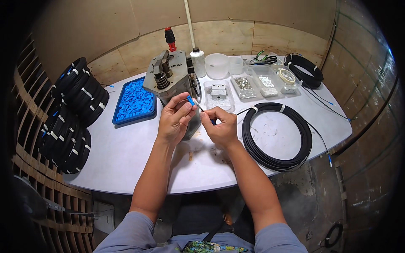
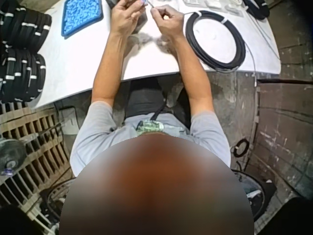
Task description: Organizing black wire coils and using a crimping machine to attach connectors to wire ends.
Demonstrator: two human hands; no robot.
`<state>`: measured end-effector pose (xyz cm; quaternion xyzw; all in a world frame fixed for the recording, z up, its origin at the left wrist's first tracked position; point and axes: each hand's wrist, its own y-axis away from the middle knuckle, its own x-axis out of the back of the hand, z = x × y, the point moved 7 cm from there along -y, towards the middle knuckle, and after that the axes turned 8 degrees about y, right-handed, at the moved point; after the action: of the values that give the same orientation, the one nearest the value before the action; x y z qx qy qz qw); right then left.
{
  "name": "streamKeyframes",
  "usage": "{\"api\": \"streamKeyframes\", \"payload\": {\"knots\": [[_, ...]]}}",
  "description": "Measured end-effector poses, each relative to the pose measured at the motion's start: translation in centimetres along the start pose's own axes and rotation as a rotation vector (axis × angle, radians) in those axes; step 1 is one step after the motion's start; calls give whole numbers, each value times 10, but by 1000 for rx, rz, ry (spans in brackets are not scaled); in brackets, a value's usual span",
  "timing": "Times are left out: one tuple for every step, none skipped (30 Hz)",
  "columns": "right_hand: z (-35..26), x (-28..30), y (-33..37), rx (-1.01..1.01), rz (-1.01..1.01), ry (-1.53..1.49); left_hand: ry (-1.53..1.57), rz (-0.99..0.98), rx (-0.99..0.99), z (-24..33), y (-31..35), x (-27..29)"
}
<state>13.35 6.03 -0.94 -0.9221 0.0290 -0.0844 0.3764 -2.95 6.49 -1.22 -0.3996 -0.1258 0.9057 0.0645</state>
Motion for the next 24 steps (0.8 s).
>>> {"api": "streamKeyframes", "payload": {"knots": [[-5,-1,0,10,-7,25,8,-18,-22,1,0,1],[-8,-2,0,20,-14,49,16,-36,-45,3,1,2],[-6,-1,0,19,-13,51,17,-37,-43,3,1,2],[-4,1,0,21,-12,50,8,-27,-43,2,1,1],[-3,2,1,24,-10,48,-2,-18,-43,2,0,1],[-3,2,1,23,-10,48,-2,-17,-42,2,1,1],[-4,2,1,19,-9,44,-22,0,-49,2,1,2],[-5,2,1,14,-7,40,-42,17,-55,2,1,3],[-4,2,1,13,-7,41,-41,17,-54,2,2,3],[-4,2,1,17,-10,39,-35,27,-54,2,2,3],[-4,2,2,20,-14,37,-29,36,-55,2,2,4],[-3,2,1,19,-14,37,-29,36,-55,2,3,3],[-4,2,1,35,-11,33,-33,40,-57,2,3,3],[-5,2,1,51,-9,29,-37,44,-60,2,3,3],[-4,2,1,51,-9,29,-37,44,-61,1,3,3],[-3,2,1,57,-12,22,-27,41,-71,1,3,3],[-3,2,1,64,-16,15,-18,38,-81,1,3,3],[-3,3,1,64,-16,15,-18,38,-82,0,3,3],[-4,3,1,72,-16,12,-13,35,-91,-1,3,2],[-5,3,1,81,-16,9,-8,33,-100,-1,3,1],[-4,3,1,81,-17,9,-8,33,-101,-2,3,2],[-3,2,1,82,-18,7,6,31,-104,-3,2,3],[-3,2,1,82,-19,6,19,28,-106,-3,2,4],[-4,2,1,83,-19,5,19,29,-107,-3,2,5]]}}
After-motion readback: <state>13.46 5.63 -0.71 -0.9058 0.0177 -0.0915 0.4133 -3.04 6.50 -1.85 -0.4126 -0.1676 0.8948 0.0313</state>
